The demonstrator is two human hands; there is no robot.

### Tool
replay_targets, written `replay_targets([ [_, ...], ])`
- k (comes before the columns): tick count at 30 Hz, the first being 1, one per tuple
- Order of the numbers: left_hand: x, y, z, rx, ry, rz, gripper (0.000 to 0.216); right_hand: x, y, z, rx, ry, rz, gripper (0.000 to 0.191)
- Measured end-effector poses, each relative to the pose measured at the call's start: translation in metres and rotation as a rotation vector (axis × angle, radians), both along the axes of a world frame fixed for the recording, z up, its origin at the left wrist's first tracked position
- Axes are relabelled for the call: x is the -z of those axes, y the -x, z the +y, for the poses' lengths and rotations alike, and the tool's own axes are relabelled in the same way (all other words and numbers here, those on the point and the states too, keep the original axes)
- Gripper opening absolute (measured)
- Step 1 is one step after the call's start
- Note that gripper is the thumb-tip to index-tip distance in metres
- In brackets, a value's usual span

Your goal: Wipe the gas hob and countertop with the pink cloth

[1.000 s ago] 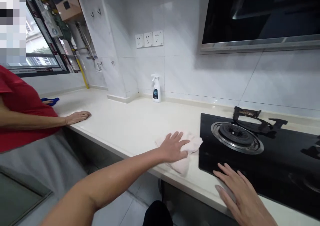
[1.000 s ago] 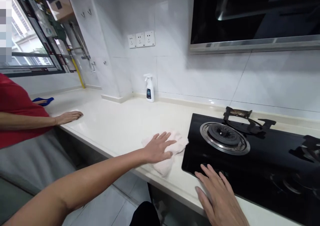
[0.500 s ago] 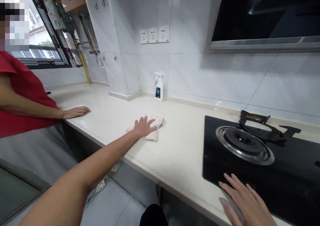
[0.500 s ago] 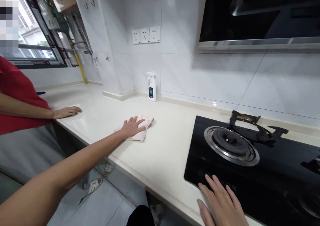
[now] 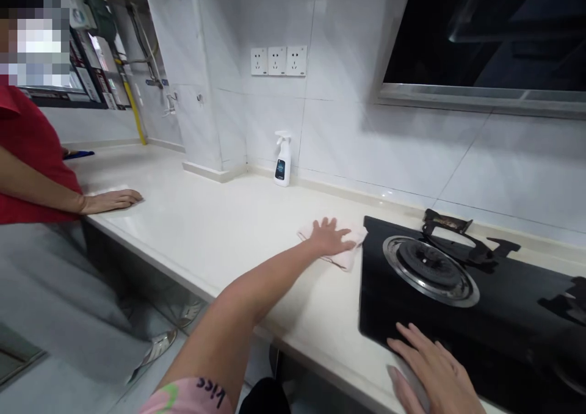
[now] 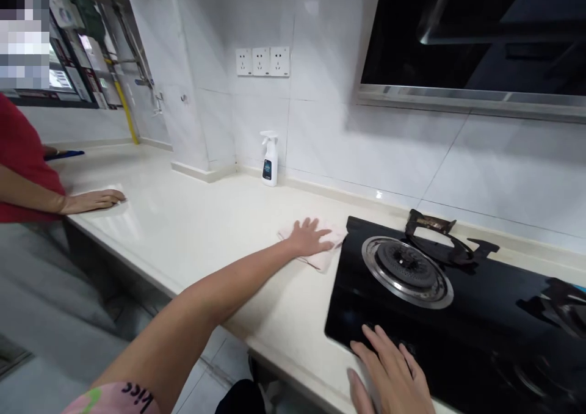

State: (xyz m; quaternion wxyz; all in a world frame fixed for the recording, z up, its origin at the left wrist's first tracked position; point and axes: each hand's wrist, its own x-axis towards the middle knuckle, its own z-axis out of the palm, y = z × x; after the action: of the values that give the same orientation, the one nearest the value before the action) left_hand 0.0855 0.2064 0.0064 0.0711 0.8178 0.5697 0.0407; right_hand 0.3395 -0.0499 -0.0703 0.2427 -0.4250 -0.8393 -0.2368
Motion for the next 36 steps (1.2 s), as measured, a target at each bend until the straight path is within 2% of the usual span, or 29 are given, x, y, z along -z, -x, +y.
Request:
replay_targets([
  [2,0.002,-0.009,-0.026,0.096,0.006,-0.010,0.081,0.000,0.003,-0.005,0.012,0.015,0.072,0.037],
  [4,0.003,-0.003,-0.055,0.151,0.019,-0.013,0.078,0.002,0.005,-0.009,0.014,0.042,0.108,0.037],
  [7,0.003,0.029,-0.095,0.231,0.045,-0.020,0.075,0.001,0.006,-0.014,0.011,0.125,0.103,0.039],
  [10,-0.002,0.076,-0.118,0.235,0.058,-0.032,0.069,-0.002,0.006,-0.018,0.037,0.165,0.106,0.042],
  [12,-0.006,0.110,-0.119,0.134,0.051,-0.018,0.068,-0.003,0.006,-0.018,0.044,0.171,0.090,0.043],
  [15,-0.012,0.155,-0.101,-0.092,0.021,0.041,0.069,-0.003,0.010,-0.017,0.038,0.122,0.070,0.044],
  [17,-0.014,0.173,-0.081,-0.215,0.006,0.075,0.071,-0.004,0.014,-0.015,0.040,0.061,0.068,0.042],
  [19,-0.015,0.179,-0.058,-0.284,-0.004,0.091,0.074,-0.007,0.019,-0.014,0.054,0.012,0.066,0.041],
  [21,-0.014,0.170,-0.032,-0.315,-0.012,0.086,0.076,-0.010,0.023,-0.014,0.069,-0.004,0.049,0.040],
  [23,-0.013,0.148,-0.006,-0.336,-0.015,0.075,0.078,-0.014,0.024,-0.014,0.077,-0.005,0.021,0.041],
  [29,-0.006,0.036,0.055,-0.251,-0.021,0.025,0.077,-0.013,0.016,-0.009,0.085,0.005,-0.085,0.041],
  [33,-0.003,-0.037,0.067,-0.172,-0.011,-0.027,0.073,-0.011,0.015,-0.006,0.072,-0.026,-0.063,0.037],
  [36,-0.002,-0.068,0.059,-0.145,-0.005,-0.055,0.071,-0.015,0.020,-0.008,0.075,-0.005,0.000,0.035],
])
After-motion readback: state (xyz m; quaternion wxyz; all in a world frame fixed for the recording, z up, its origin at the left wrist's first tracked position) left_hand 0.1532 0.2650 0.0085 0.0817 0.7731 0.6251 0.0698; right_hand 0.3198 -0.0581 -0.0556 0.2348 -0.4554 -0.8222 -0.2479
